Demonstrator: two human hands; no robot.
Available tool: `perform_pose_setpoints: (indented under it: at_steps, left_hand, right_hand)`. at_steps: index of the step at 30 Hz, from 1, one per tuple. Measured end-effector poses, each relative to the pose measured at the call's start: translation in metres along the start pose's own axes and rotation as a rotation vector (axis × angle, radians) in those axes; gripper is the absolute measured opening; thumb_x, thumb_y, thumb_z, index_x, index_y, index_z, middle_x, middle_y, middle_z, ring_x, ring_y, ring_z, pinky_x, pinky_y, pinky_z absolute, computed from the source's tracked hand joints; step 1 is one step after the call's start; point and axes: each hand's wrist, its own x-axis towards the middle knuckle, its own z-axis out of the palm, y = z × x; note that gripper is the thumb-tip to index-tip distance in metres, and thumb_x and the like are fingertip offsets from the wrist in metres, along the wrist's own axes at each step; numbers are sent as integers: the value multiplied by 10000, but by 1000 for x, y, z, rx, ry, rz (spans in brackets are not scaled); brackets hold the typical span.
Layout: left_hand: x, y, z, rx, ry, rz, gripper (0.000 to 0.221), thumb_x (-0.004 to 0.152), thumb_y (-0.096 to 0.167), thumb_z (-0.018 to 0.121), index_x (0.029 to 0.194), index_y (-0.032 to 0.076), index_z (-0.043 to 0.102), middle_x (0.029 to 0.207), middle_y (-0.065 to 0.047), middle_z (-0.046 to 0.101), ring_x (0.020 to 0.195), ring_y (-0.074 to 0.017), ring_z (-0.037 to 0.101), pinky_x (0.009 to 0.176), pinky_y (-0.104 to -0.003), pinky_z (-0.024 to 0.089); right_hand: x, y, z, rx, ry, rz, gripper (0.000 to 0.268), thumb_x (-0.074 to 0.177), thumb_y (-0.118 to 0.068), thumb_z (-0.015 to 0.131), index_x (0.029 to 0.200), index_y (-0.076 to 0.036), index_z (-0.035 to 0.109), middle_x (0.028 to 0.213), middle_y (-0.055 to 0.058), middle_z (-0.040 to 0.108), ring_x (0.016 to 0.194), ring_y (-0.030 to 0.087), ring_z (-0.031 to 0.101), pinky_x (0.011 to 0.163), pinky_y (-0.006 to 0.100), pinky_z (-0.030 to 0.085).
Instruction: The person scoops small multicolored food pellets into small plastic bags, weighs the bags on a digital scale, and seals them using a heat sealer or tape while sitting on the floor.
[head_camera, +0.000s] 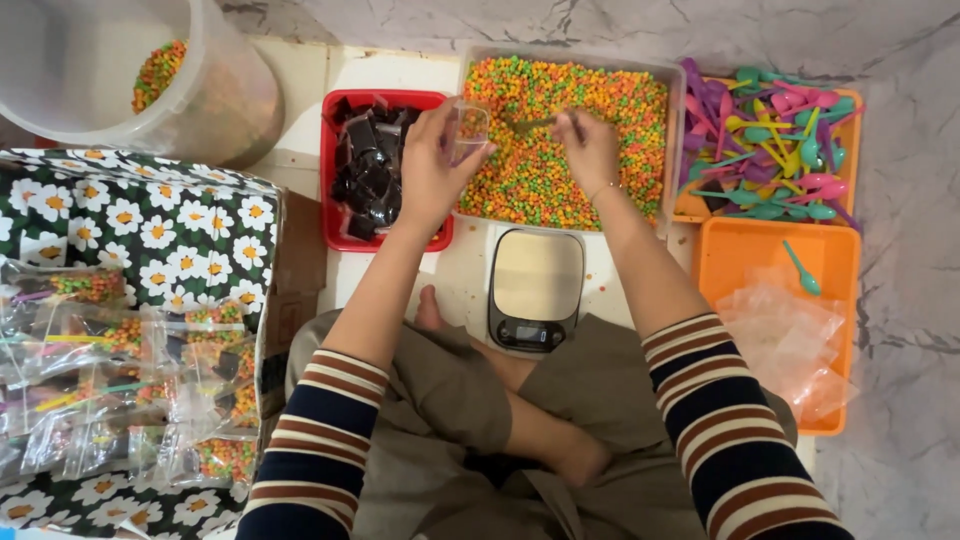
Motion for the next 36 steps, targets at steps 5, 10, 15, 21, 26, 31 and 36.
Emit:
perform_pose_setpoints:
  at_steps: [5,10,15,21,26,31,36]
  left_hand:
    - [-2,-3,2,1,-4,3,685,784,141,902,1380,73,572,1160,-105,659,1022,-269,625,908,-356,522]
    - [-1,1,13,-79,-19,-2,694,790,90,899,1396,38,565,1251,-116,590,1067,-245,638,933,-331,559]
    - [0,9,32,-90,-67,-28,658,782,88,886,1361,21,582,1240,-140,602,1065,-284,678,902,-348,593]
    - [0,6,58,-18,-48,-16,663,763,182,915,1336,73,599,1205,-116,607,1031,-283,670,886,-365,563]
    - [4,11,68,34,-50,11,722,709,157,933,1339,54,597,1215,-132,635,1054,-320,665,943,-399,548]
    - [4,8,70,56,-53,24,780,688,160,946,1357,15,572,1193,-140,638,1008,-316,680,918,-392,560]
    - [3,-8,73,-31,-42,22,842,721,141,945,1431,45,502,1235,-132,641,1097,-285,654,969,-372,543]
  right_hand:
    - [-14,31,-3,405,41,472,173,1034,-123,607,1058,-4,731,859,65,772,704,102,719,614,193,591]
    - [-13,14,-49,594,157,533,152,1018,-56,581,1077,37,686,810,109,741,658,138,713,589,208,606]
    - [3,-38,-103,491,160,318,177,992,-133,594,1037,-4,706,803,66,739,614,98,668,559,188,560]
    - [7,-111,-133,293,193,10,170,995,-95,594,870,-12,675,770,82,746,618,122,713,573,198,590]
    - [-14,-154,-110,16,124,-313,227,1055,-67,622,840,7,629,736,71,718,587,127,638,542,237,505]
    - [-55,-194,-100,-515,255,-734,52,973,4,708,1018,-21,708,928,51,748,760,225,649,1003,409,410]
    - [-62,-148,-108,-273,382,-516,72,1019,34,622,1051,38,686,806,92,675,640,196,587,610,316,482]
